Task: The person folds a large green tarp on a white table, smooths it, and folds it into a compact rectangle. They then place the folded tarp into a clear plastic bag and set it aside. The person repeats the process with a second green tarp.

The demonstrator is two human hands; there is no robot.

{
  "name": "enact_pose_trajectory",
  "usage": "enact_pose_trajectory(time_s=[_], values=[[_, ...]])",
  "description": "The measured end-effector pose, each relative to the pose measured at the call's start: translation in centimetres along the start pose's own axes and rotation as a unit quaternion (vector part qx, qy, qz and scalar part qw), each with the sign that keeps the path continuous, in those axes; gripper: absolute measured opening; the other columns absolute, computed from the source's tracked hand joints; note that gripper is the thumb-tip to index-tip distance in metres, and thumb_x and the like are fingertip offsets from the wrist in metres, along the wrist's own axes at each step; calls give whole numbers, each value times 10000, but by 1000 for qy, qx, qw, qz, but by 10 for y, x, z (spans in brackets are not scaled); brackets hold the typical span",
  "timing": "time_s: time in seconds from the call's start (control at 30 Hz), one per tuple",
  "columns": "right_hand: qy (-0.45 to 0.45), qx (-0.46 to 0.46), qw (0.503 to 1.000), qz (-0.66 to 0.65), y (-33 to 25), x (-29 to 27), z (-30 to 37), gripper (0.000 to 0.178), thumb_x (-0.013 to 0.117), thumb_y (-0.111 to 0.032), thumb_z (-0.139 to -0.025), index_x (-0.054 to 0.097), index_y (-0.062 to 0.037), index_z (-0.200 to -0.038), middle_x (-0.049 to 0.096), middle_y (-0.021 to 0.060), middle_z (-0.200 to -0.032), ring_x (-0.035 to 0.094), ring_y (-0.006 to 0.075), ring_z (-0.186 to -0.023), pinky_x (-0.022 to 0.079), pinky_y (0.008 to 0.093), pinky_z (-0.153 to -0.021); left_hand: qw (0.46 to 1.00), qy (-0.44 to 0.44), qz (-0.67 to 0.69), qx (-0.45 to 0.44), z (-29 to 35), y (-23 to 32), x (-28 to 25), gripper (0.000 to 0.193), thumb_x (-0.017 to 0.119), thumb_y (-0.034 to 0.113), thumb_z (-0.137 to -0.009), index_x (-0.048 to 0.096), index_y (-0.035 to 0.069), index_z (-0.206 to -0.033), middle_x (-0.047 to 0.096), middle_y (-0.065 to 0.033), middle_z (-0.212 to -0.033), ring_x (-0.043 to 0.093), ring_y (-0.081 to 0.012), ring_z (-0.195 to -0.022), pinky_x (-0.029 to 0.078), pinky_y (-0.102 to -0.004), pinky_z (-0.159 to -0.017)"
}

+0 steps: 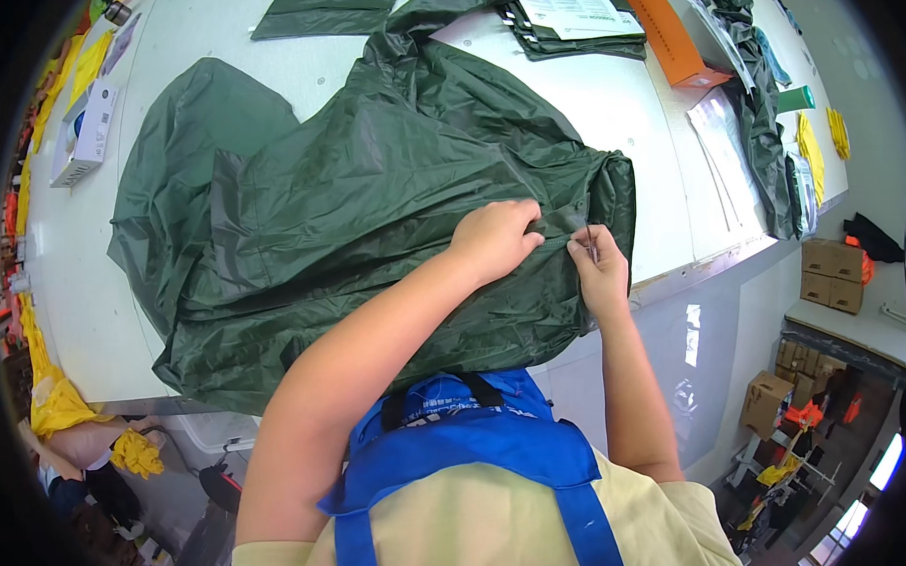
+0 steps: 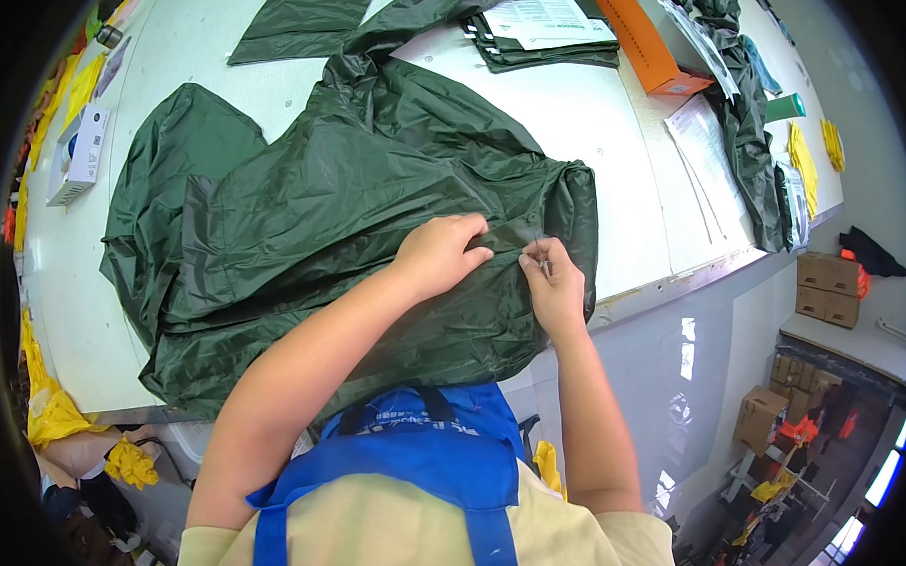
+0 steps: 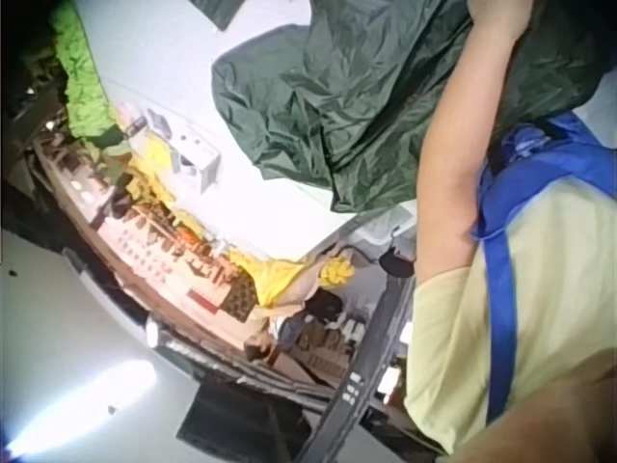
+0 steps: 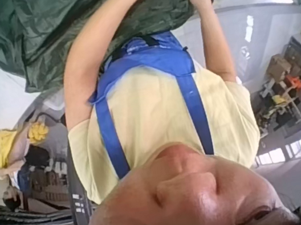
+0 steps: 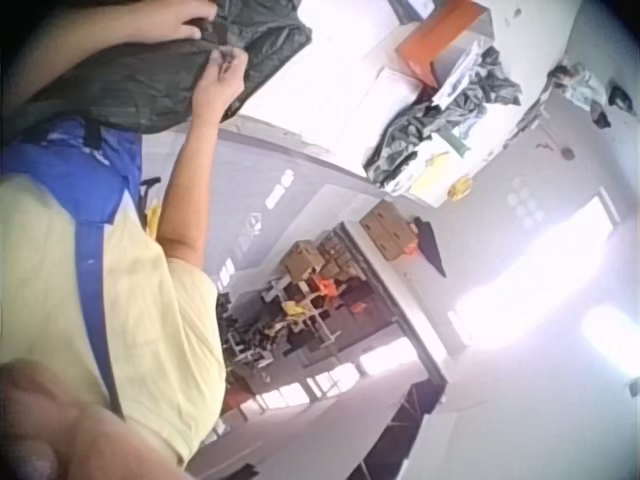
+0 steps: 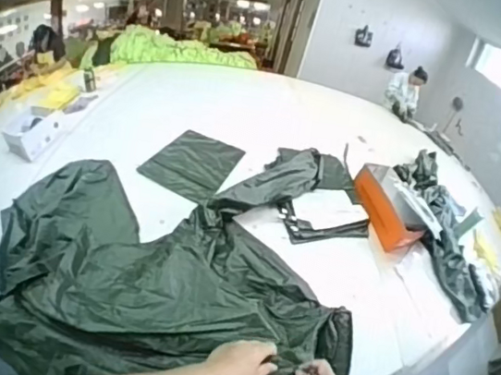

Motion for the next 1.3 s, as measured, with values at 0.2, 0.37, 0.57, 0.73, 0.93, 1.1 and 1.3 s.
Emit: enact_pose_trajectory(time_s=[0.2, 0.37, 0.57, 0.73, 0.93, 1.1, 1.3], values=[[13, 173, 976, -129, 15, -3, -1, 90, 631, -86, -889, 577, -28, -846, 502, -27, -674, 428, 50, -574, 354, 231, -524, 999, -12, -23, 48, 3, -6, 0, 190, 672, 218, -823, 575, 64, -876, 632, -121, -870, 617, -349, -844, 489, -452, -709], [-43, 244, 960, -128, 24, -2, -7, 151, 646, -125, -882, 554, -13, -926, 508, -25, -710, 419, 53, -572, 346, 229, -522, 998, -5, -46, 42, 6, -4, 2, 150, 656, 194, -832, 565, 78, -858, 614, -109, -871, 617, -338, -835, 494, -438, -707], [-120, 36, 982, 138, 10, -16, 1, 408, 690, -97, -791, 511, 24, -1137, 598, 68, -869, 568, 128, -838, 461, 272, -746, 990, 52, -81, 102, 6, 4, 8, 208, 640, 125, -819, 618, 112, -1026, 606, -82, -968, 619, -296, -909, 508, -419, -735], [-138, 227, 958, -105, 33, -37, -10, 258, 632, -39, -774, 577, 10, -1021, 593, 18, -842, 551, 114, -795, 443, 262, -720, 977, 57, -93, 183, -2, 31, 24, 327, 620, 98, -805, 629, 122, -1131, 602, -55, -959, 612, -264, -908, 510, -394, -777], [-132, 242, 956, -100, 49, -36, -22, 188, 625, -49, -787, 633, 8, -966, 605, 22, -857, 551, 127, -800, 426, 258, -728, 957, 56, -146, 243, 11, 40, 52, 185, 574, 138, -813, 667, 90, -966, 591, -46, -827, 607, -224, -817, 520, -359, -664], [-118, 257, 954, -100, 58, -24, -24, 216, 641, -73, -800, 632, 22, -995, 609, 36, -864, 554, 132, -802, 434, 267, -719, 961, 4, -179, 212, 12, 24, 76, 210, 542, 145, -840, 669, 95, -999, 595, -42, -837, 607, -226, -840, 512, -363, -702], [-137, 250, 958, -44, 49, -15, -24, 259, 736, -164, -775, 637, 26, -920, 604, 27, -817, 557, 136, -745, 443, 284, -667, 972, -17, -181, 149, 21, 4, 84, 321, 503, 134, -867, 624, 117, -1164, 610, -41, -916, 595, -227, -908, 480, -373, -790]])
Point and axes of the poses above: each hand's wrist, its own z-axis away from the middle knuckle, its own x-axis out of the palm, y = z × x, the point moved 6 cm from there along -z, towards the middle knuckle
